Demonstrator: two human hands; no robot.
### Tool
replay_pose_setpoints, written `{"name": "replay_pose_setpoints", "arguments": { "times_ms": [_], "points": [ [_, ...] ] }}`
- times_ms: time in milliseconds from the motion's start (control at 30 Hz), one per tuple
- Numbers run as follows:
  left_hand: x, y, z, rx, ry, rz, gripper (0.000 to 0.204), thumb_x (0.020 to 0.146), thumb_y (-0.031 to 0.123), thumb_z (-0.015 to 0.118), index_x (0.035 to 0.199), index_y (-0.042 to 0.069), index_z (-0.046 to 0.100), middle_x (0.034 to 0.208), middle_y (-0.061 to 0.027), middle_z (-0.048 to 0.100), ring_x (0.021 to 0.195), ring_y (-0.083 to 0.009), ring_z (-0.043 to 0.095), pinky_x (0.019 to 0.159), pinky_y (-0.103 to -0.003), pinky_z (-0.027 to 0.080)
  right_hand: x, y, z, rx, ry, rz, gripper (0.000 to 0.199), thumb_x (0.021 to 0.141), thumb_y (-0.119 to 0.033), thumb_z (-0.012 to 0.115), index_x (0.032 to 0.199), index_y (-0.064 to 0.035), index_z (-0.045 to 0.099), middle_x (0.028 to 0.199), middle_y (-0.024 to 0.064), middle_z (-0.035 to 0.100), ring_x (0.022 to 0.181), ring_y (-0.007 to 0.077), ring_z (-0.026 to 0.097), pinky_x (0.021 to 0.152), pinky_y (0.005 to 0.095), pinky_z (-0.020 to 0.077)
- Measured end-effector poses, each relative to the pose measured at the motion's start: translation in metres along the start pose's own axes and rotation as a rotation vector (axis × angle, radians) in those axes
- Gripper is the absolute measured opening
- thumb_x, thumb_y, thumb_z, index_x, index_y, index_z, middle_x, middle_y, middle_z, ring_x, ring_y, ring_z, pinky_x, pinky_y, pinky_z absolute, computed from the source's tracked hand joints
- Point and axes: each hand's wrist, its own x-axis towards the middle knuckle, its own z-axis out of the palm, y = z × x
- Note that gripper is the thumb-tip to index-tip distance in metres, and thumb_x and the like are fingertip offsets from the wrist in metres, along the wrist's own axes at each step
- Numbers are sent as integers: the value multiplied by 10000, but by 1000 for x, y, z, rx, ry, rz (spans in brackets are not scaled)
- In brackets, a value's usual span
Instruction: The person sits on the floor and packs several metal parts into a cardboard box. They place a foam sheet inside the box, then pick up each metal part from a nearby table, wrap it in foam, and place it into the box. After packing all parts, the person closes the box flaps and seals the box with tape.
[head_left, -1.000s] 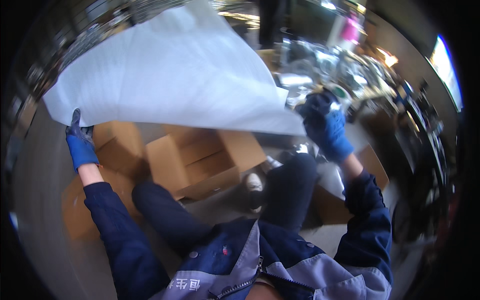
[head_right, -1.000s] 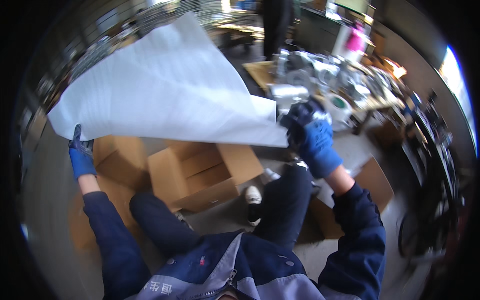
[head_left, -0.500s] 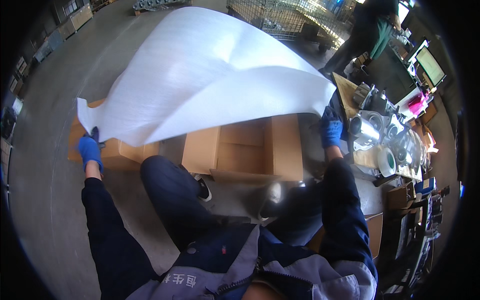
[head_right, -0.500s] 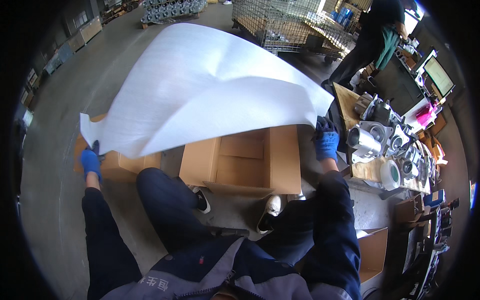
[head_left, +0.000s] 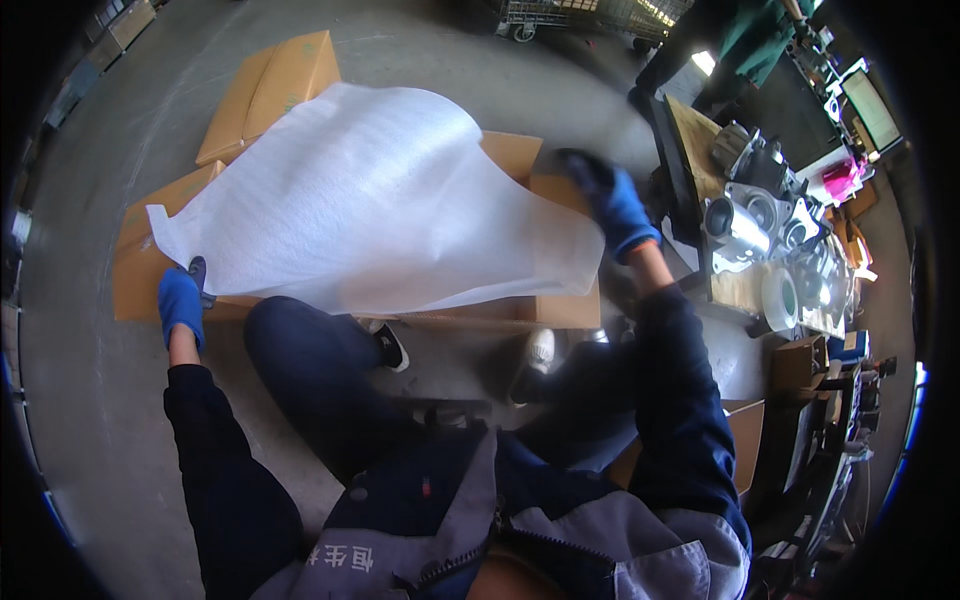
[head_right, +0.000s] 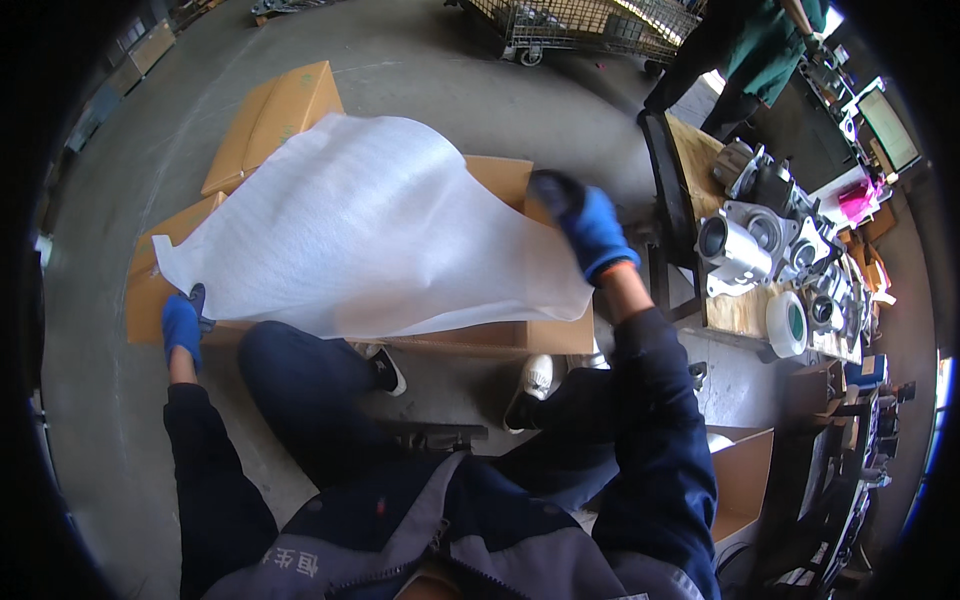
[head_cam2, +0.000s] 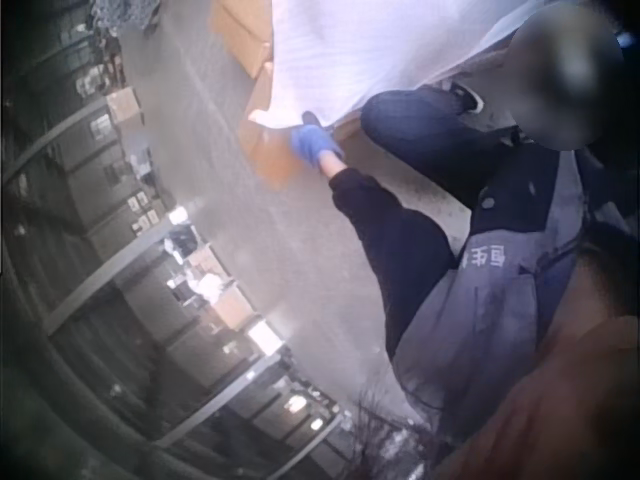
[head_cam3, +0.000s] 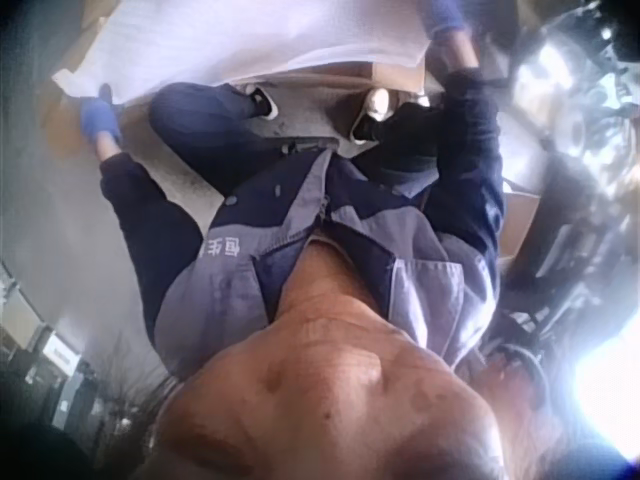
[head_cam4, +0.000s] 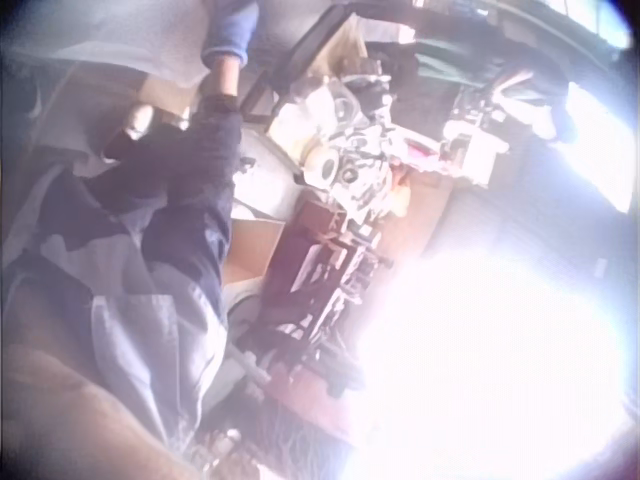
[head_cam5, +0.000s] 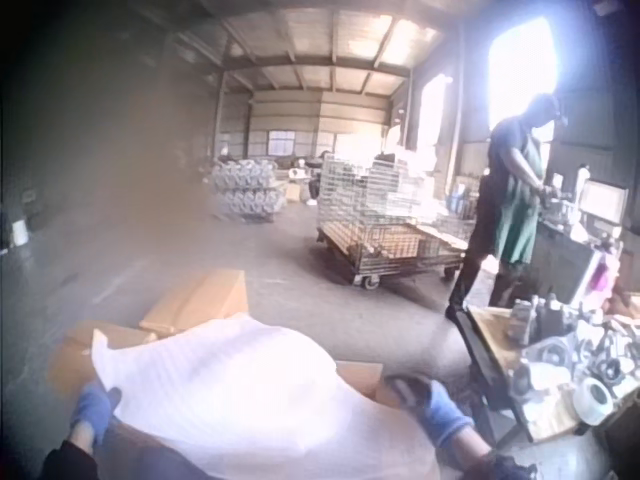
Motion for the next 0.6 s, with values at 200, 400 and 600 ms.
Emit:
{"name": "replay_pose_setpoints", "arguments": {
  "times_ms": [200,400,600],
  "points": [
    [-18,36,-43,394,523,274,511,974,445,588,1046,-52,681,877,-193,703,792,-227,704,659,-364,538,-65,-9,62,-573,-800,305,494,958,-520,551,1105,-79,718,1041,185,710,1014,337,662,934,349,493],
    [-85,217,50,-480,-89,767,396,972,287,552,1276,39,608,1215,-191,640,1102,-298,630,948,-391,487,-120,63,46,-952,-742,653,946,838,-657,579,1575,-192,210,1643,172,134,1467,515,134,1083,776,122],
    [-55,241,295,719,-237,1650,495,889,161,531,1376,69,541,1429,-201,508,1343,-284,468,1181,-452,257,-118,133,65,-1066,-659,428,1111,766,-633,693,1592,-180,103,1640,195,109,1488,462,139,1163,657,103]
  ]
}}
